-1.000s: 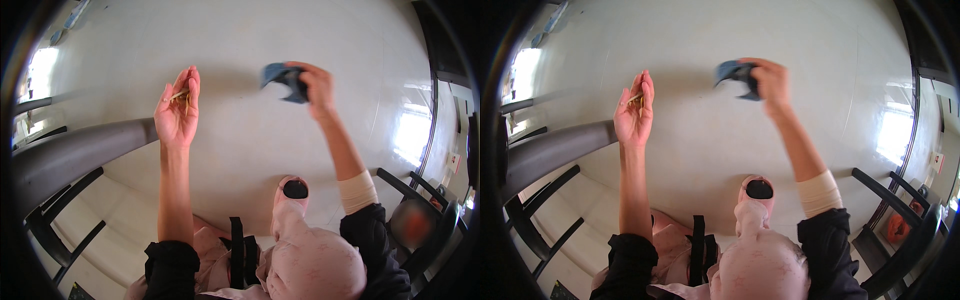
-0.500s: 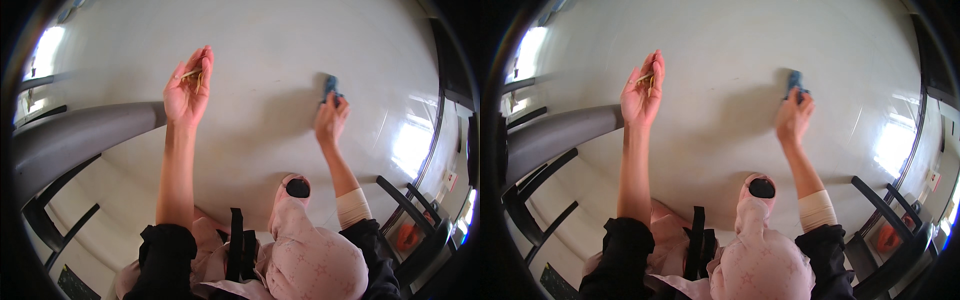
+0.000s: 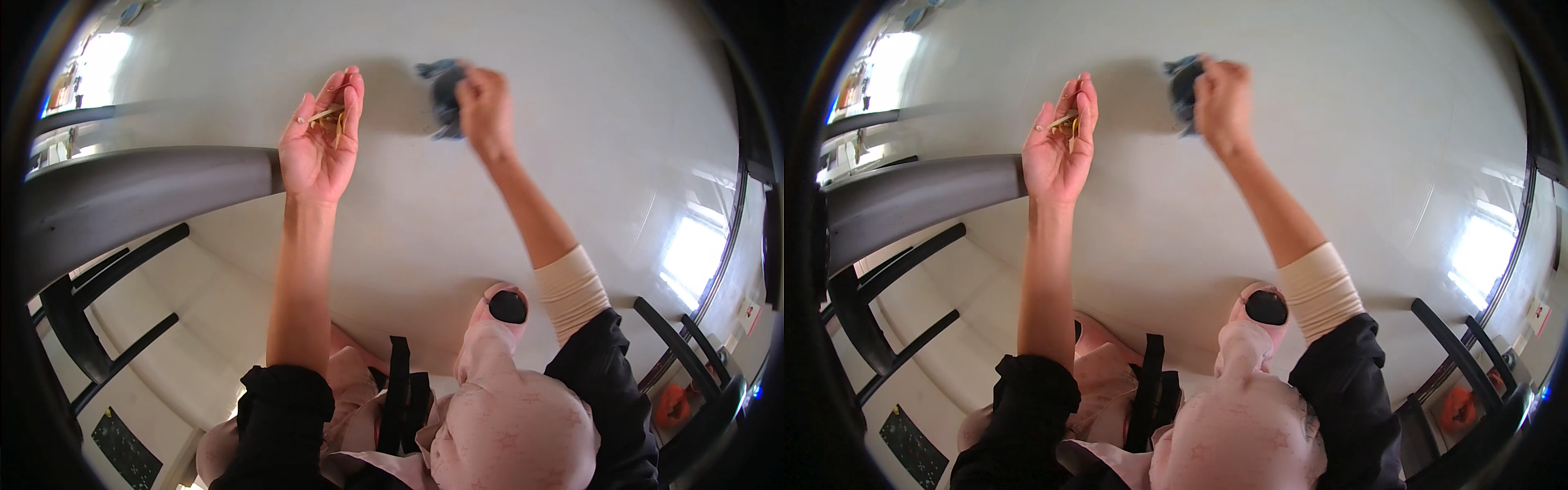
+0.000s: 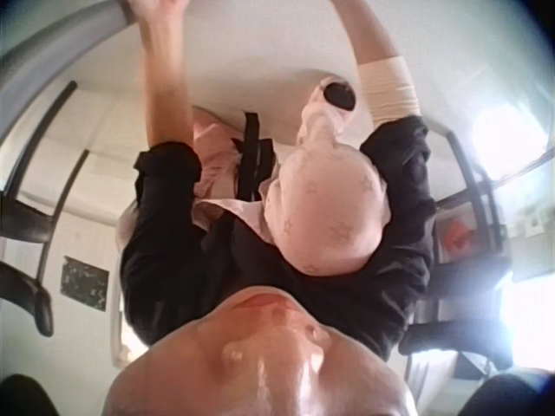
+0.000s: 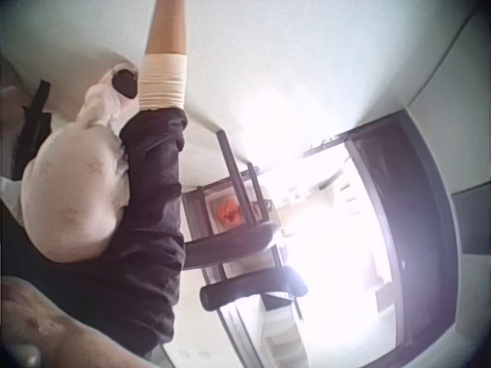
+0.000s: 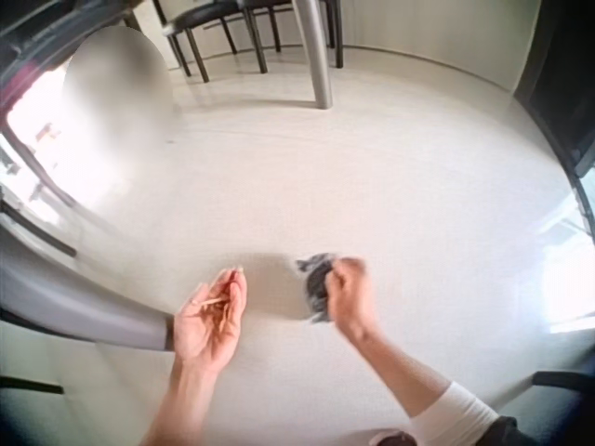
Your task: The person wipes a tiled floor with a blue cloth, moving around chair legs to reach different areas. They gather small debris into a pile and pick it up by hand.
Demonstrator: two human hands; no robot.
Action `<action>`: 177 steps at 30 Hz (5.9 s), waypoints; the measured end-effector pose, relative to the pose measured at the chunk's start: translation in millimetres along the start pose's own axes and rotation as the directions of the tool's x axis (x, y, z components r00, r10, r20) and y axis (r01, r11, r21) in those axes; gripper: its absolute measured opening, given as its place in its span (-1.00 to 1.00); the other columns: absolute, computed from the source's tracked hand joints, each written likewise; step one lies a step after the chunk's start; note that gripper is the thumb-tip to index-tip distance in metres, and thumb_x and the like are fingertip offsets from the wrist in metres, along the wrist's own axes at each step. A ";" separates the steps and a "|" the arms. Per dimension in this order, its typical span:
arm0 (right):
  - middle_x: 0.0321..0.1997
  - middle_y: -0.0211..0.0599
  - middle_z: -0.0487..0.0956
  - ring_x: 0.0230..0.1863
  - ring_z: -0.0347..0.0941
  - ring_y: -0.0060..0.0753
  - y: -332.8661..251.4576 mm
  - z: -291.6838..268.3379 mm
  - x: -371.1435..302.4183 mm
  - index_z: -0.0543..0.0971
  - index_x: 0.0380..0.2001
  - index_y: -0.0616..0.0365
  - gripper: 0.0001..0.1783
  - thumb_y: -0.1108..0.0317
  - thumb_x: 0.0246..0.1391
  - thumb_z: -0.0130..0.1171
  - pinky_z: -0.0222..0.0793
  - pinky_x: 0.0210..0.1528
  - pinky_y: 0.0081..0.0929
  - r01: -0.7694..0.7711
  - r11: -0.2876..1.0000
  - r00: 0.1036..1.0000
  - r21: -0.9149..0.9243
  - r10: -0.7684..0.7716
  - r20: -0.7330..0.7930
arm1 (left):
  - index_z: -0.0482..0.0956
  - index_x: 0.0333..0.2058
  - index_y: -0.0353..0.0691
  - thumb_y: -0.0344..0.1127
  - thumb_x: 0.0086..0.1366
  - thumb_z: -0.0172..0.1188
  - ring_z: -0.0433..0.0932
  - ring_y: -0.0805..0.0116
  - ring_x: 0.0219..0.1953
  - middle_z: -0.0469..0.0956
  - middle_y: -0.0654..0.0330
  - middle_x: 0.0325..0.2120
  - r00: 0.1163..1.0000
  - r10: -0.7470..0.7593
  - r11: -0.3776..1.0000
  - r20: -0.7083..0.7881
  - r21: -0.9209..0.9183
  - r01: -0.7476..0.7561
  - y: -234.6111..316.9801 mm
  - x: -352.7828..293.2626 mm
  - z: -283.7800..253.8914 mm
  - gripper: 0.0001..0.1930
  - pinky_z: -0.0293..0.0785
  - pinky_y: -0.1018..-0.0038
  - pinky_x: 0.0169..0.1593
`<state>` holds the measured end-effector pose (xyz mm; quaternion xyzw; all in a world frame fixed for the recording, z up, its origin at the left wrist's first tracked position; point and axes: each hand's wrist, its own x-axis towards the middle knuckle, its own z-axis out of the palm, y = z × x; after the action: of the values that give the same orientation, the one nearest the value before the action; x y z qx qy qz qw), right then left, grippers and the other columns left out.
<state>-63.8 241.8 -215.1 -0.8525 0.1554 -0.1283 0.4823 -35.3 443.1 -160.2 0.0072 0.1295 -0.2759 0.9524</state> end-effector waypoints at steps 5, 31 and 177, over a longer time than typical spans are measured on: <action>-0.12 0.00 0.29 -0.05 0.10 0.00 41.7 -54.9 50.5 0.35 -0.19 0.29 -0.67 0.34 -0.03 -0.05 0.14 -0.03 -0.17 -0.168 0.871 0.968 -0.462 0.058 -0.244 | 0.28 -0.08 -0.59 -0.39 0.28 -0.17 0.19 0.18 0.12 0.25 -0.08 0.00 1.000 -0.003 1.000 -0.022 -0.016 0.002 -1.4 -3.6 2.5 -0.66 0.26 0.45 0.17; -0.24 -0.32 0.52 -0.22 0.40 -0.51 -9.9 -6.2 25.3 0.55 -0.25 0.25 -0.53 0.66 -0.24 -0.24 0.28 -0.08 -0.61 -0.364 0.846 0.770 0.391 0.037 0.636 | 0.31 -0.11 -0.61 -0.36 0.30 -0.20 0.20 0.16 0.11 0.27 -0.12 -0.02 1.000 0.023 0.999 -0.002 0.040 -0.023 -3.0 -6.9 4.7 -0.65 0.26 0.48 0.16; -0.12 -0.36 0.34 -0.12 0.20 -0.15 20.9 -67.2 -167.5 0.50 -0.43 0.07 -0.58 0.70 -0.52 0.08 0.38 -0.25 -0.37 0.445 0.874 0.787 -0.195 -0.278 0.551 | 0.33 -0.19 -0.69 -0.44 0.25 -0.16 0.26 0.05 0.05 0.33 -0.19 -0.11 0.989 -0.083 0.996 -0.122 -0.055 0.077 -38.9 -8.3 5.7 -0.68 0.35 0.39 0.10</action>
<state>-245.4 244.2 -210.9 -0.9350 -0.1268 0.0356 0.3293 -61.2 414.0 -150.3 -0.0045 0.1957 -0.3096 0.9305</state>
